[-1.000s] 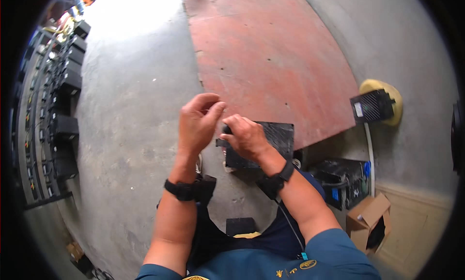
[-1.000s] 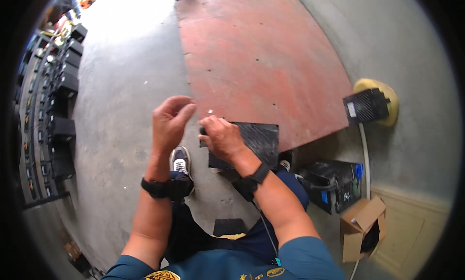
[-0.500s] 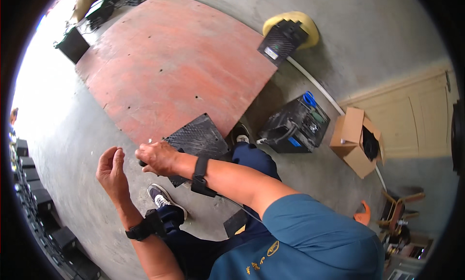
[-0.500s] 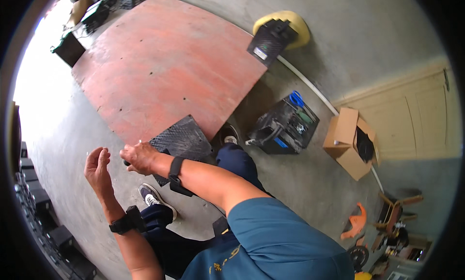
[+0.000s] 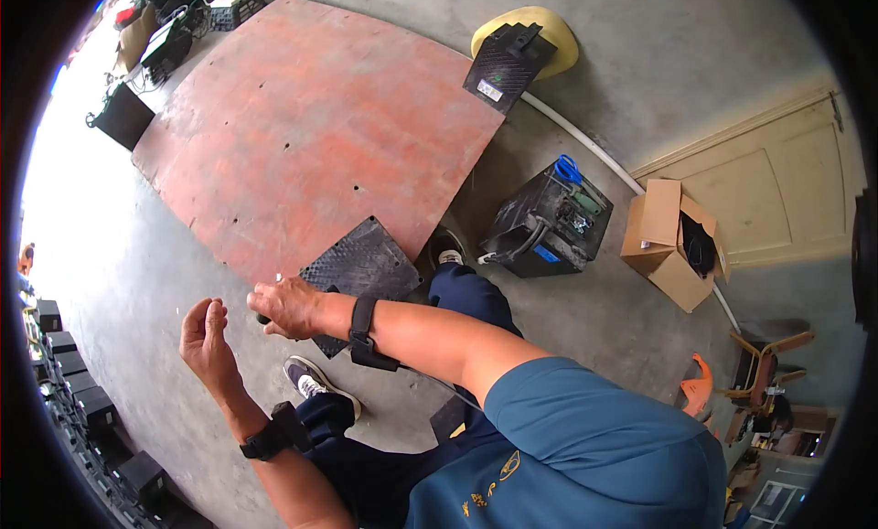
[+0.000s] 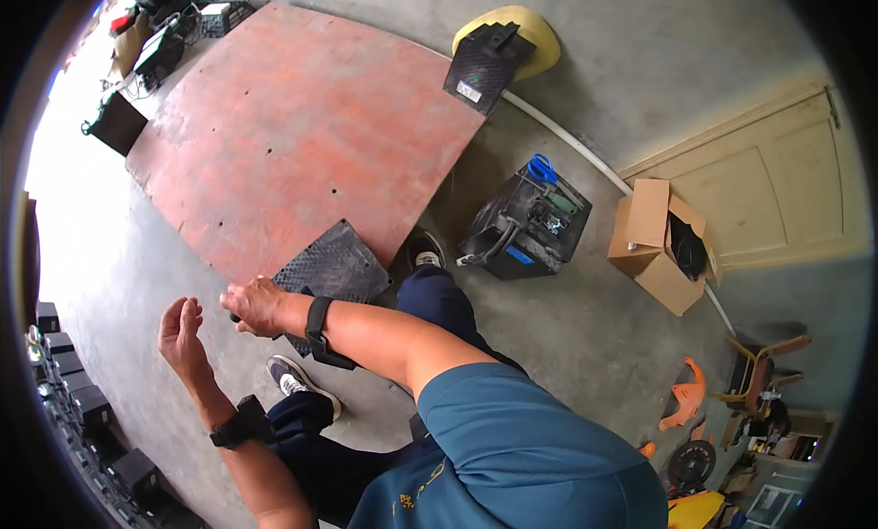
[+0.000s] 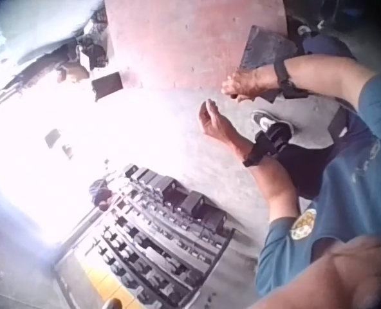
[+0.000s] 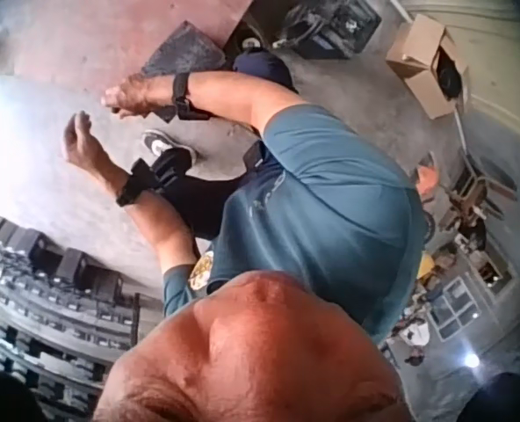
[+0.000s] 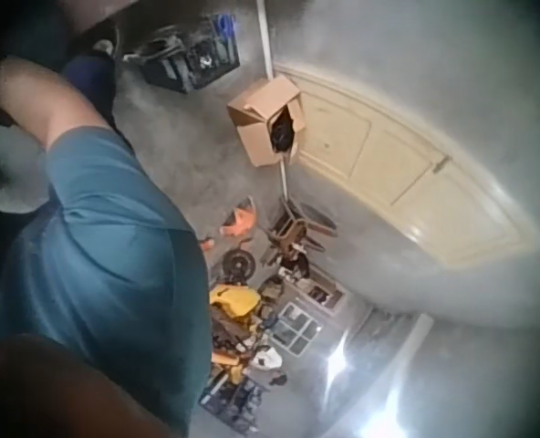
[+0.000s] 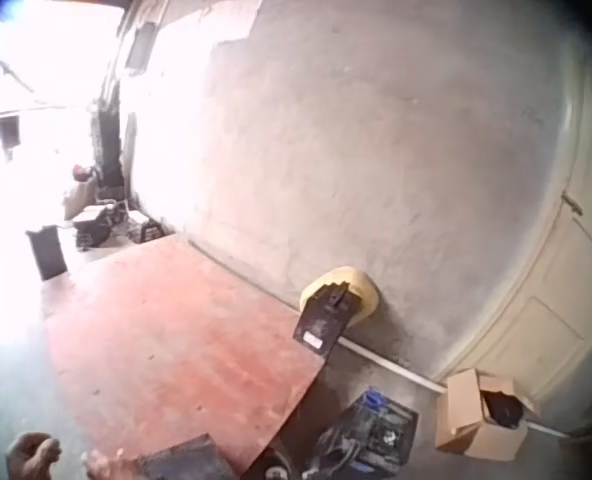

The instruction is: Repairing a black plastic motorcycle component using a screwdriver.

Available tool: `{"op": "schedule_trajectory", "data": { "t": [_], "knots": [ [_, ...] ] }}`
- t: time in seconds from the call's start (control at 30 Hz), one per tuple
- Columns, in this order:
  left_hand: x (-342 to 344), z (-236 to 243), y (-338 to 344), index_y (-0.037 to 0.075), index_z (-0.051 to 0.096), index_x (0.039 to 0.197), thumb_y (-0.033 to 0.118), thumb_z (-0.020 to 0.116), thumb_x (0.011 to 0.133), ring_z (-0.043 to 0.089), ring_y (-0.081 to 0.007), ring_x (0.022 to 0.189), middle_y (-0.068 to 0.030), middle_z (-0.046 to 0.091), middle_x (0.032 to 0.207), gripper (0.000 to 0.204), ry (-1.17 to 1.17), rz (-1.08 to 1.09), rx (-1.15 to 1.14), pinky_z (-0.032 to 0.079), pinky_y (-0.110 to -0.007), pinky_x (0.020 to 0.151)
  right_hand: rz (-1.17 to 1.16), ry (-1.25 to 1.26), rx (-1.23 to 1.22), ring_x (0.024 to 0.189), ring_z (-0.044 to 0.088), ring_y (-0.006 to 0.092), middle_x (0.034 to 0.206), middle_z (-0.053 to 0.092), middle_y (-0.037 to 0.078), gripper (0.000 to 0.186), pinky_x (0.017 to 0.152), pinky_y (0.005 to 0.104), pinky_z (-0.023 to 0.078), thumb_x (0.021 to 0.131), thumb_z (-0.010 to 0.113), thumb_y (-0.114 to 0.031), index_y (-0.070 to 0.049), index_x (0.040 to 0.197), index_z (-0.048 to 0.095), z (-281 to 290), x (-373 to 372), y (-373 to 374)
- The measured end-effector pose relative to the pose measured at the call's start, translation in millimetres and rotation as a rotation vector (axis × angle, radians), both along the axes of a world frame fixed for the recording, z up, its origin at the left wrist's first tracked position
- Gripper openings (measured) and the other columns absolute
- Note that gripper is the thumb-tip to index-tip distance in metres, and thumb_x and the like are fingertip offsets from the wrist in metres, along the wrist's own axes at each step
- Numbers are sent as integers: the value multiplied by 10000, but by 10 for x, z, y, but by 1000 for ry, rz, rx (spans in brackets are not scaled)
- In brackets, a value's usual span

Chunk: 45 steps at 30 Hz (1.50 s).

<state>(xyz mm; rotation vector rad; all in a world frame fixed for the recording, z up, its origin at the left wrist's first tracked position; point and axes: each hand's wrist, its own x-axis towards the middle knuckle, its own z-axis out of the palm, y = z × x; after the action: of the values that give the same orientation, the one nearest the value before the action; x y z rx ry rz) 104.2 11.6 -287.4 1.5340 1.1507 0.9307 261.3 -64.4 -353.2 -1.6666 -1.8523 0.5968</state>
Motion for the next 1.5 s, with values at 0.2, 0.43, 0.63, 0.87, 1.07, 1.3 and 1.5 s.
{"op": "schedule_trajectory", "data": {
  "t": [0.2, 0.43, 0.63, 0.87, 1.07, 1.3, 1.5],
  "knots": [
    [-38, -17, 35, -14, 708, 1078, 153, 723, 947, 669, -144, 897, -74, 730, 989, 212, 12, 4, -11, 527, -286, 816, 92, 6, -58, 995, 670, 390, 1059, 638, 173, 358, 876, 479, 543, 874, 738, -250, -48, 1115, 566, -9, 32, 14],
    [-21, -26, 48, -13, 712, 1076, 143, 712, 955, 674, -149, 903, -82, 732, 997, 198, -7, 21, -26, 533, -286, 824, 77, -33, -64, 990, 679, 378, 1059, 635, 170, 381, 857, 472, 551, 875, 739, -279, -46, 1120, 564, -16, 6, 16],
    [-61, -76, 85, -14, 714, 1082, 136, 691, 968, 675, -146, 902, -84, 731, 1002, 190, -1, 36, -30, 540, -289, 819, 63, -28, -98, 1039, 674, 369, 1144, 628, 155, 419, 893, 502, 527, 882, 734, -338, -55, 1142, 566, -20, -18, 37],
    [-48, -70, 55, -18, 718, 1068, 143, 701, 962, 675, -142, 883, -82, 732, 961, 193, -26, 60, -2, 536, -283, 807, 29, -76, 21, 1021, 677, 366, 1157, 632, 144, 490, 889, 489, 534, 871, 736, -393, -74, 1201, 565, -14, 0, 34],
    [-104, -108, 37, -17, 723, 1029, 115, 720, 937, 681, -146, 872, -83, 736, 957, 161, -48, 82, -4, 533, -279, 796, -54, -21, -22, 985, 674, 392, 1098, 622, 157, 472, 877, 497, 545, 833, 777, -341, -60, 1135, 547, -76, -86, -35],
    [-64, 10, 43, -22, 721, 1042, 108, 705, 950, 679, -142, 861, -84, 734, 955, 160, -97, 88, 4, 544, -286, 812, 7, -30, 66, 962, 676, 403, 1079, 632, 192, 459, 817, 478, 562, 833, 784, -294, -15, 1112, 550, -53, -77, 17],
    [-73, -1, 82, -19, 723, 1049, 105, 702, 952, 674, -140, 863, -80, 733, 953, 159, -132, 73, 17, 547, -286, 817, -180, 140, 232, 886, 680, 393, 959, 668, 169, 384, 743, 460, 554, 829, 783, -305, -49, 1038, 588, 375, 398, -29]
  ]
}}
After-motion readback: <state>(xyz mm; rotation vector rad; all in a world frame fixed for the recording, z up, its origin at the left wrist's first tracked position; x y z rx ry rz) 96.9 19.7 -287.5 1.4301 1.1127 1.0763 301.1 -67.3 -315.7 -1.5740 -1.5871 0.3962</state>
